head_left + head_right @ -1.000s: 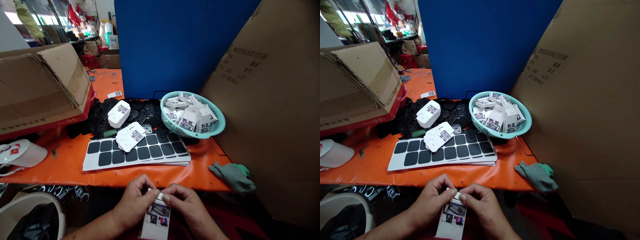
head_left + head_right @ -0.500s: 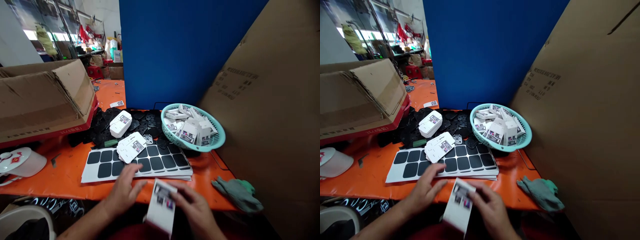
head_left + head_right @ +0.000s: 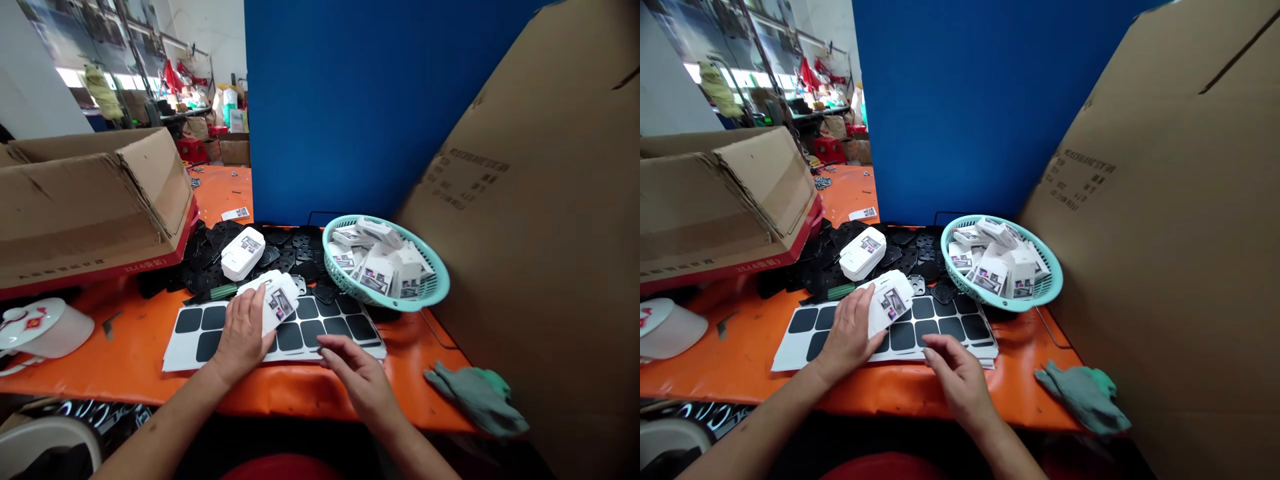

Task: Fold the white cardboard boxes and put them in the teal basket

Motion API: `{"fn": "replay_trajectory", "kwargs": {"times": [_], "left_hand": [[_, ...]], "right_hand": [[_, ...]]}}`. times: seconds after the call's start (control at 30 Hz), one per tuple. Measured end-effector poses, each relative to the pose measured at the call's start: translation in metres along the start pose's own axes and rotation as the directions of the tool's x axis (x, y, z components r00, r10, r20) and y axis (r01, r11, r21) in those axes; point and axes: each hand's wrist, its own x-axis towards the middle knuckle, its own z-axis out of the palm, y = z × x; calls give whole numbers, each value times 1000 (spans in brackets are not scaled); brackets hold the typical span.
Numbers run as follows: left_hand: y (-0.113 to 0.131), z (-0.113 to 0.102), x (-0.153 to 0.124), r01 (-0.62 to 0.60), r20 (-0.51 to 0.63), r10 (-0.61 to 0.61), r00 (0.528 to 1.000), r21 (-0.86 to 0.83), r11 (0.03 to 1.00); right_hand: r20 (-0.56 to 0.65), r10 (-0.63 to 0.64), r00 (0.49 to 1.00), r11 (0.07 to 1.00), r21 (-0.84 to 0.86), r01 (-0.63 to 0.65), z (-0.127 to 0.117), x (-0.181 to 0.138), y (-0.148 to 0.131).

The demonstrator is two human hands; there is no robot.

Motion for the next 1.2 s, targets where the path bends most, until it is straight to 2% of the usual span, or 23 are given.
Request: {"fn": "replay_trajectory", "kwargs": {"times": [0.1, 0.17, 0.3, 0.4, 0.5, 0.6, 0.73, 0.8, 0.87, 0.93, 1.0, 1.1, 1.17, 1.2], "left_hand": [[18, -13, -16, -123, -76, 122, 990, -13, 992], [30, -17, -26, -183, -137, 183, 973, 13, 983], [40, -21, -40, -259, -207, 280, 937, 126, 958], [38, -22, -43, -266, -173, 296, 940, 173, 948], [35, -24, -42, -306, -122, 336, 934, 208, 929], [35, -26, -42, -327, -67, 342, 937, 165, 930], [39, -25, -48, -374, -18, 374, 927, 4, 928], [45, -23, -54, -323, 26, 326, 945, -82, 943], [53, -21, -60, -201, 109, 218, 970, -147, 968], [61, -19, -67, -100, 188, 137, 972, -195, 976], [67, -18, -72, -36, 246, 106, 963, -273, 961], [72, -18, -77, 116, 336, 48, 941, -451, 885], [74, -19, -77, 266, 422, -1, 907, -570, 777], [75, -19, -77, 345, 462, -26, 886, -622, 703]], "right_hand": [[-55, -160, 986, 981, -119, 152, 14, 2, -5], [-42, -173, 984, 979, -116, 167, 19, 6, -9], [24, 35, 999, 997, 73, -36, 22, 7, -10], [46, 145, 988, 983, 106, -149, 21, -1, -8], [136, 202, 970, 966, 138, -220, 20, -12, -6], [229, 284, 931, 927, 185, -328, 20, -23, -6], [339, 349, 874, 901, 135, -413, 16, -30, -9], [380, 356, 854, 904, 89, -417, 13, -31, -10], [380, 324, 867, 927, 56, -371, 11, -31, -12], [373, 244, 895, 962, 27, -273, 9, -30, -14], [375, 136, 917, 989, 3, -148, 8, -29, -16], [453, 40, 891, 998, -62, -13, 8, -29, -19], [504, 34, 863, 994, -109, 25, 7, -33, -19], [495, 19, 868, 990, -134, 54, 6, -35, -18]]}}
